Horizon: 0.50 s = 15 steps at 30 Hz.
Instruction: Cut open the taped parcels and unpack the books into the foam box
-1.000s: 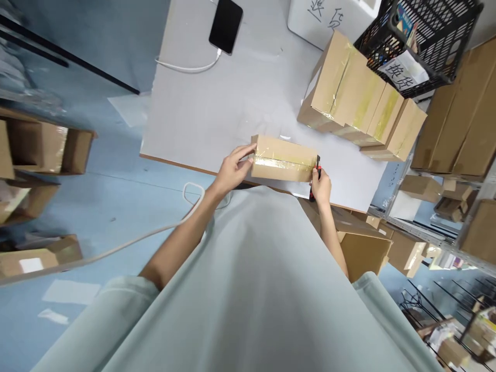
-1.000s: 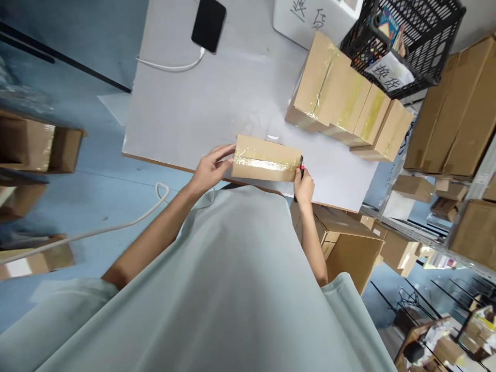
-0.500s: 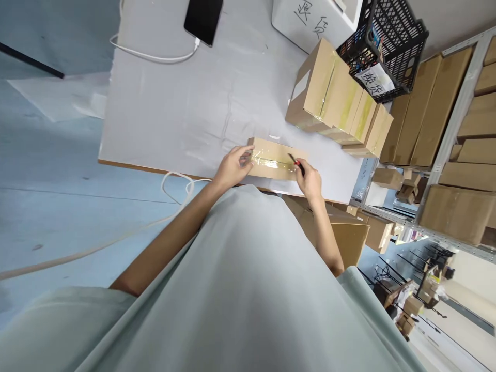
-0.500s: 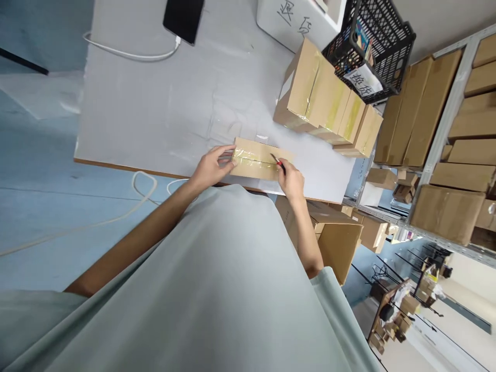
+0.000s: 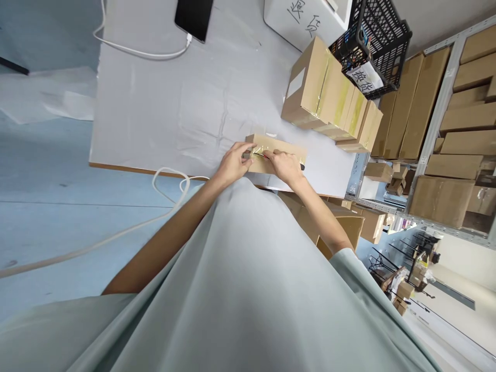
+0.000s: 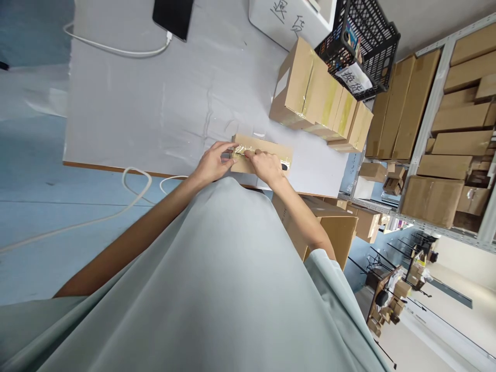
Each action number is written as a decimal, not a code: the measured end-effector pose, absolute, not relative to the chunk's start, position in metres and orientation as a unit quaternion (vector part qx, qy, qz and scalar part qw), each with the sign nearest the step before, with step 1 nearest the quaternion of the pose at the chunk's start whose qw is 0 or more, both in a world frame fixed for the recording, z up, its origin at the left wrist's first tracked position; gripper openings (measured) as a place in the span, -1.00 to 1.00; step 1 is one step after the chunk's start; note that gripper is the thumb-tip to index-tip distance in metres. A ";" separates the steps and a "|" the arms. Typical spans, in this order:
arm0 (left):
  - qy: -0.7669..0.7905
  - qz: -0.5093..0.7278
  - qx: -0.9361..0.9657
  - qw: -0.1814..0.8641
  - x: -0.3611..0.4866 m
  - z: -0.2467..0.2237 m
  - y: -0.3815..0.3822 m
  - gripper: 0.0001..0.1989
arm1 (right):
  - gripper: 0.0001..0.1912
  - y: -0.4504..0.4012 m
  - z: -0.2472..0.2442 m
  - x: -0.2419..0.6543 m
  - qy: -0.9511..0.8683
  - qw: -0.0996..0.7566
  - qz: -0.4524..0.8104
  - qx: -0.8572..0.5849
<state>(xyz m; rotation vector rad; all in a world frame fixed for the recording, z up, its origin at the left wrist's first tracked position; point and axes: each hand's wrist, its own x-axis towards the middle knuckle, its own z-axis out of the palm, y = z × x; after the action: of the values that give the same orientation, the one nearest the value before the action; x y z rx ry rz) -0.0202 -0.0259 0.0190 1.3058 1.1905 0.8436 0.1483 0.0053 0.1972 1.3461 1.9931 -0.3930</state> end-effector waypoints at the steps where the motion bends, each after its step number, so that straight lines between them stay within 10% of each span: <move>1: 0.503 0.358 0.552 0.560 -0.020 0.019 -0.026 -0.38 | -0.52 0.006 0.198 0.147 0.768 0.349 -0.151 0.516; 15: 0.526 0.362 0.541 0.548 -0.016 0.011 -0.027 -0.37 | -0.47 0.015 0.191 0.133 0.801 0.340 -0.139 0.473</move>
<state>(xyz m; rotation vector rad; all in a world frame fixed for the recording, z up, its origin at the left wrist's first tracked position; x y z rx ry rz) -0.0161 -0.0270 0.0112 1.2807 1.2455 0.8565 0.1334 0.0150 0.1909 1.2305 2.0851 -0.3609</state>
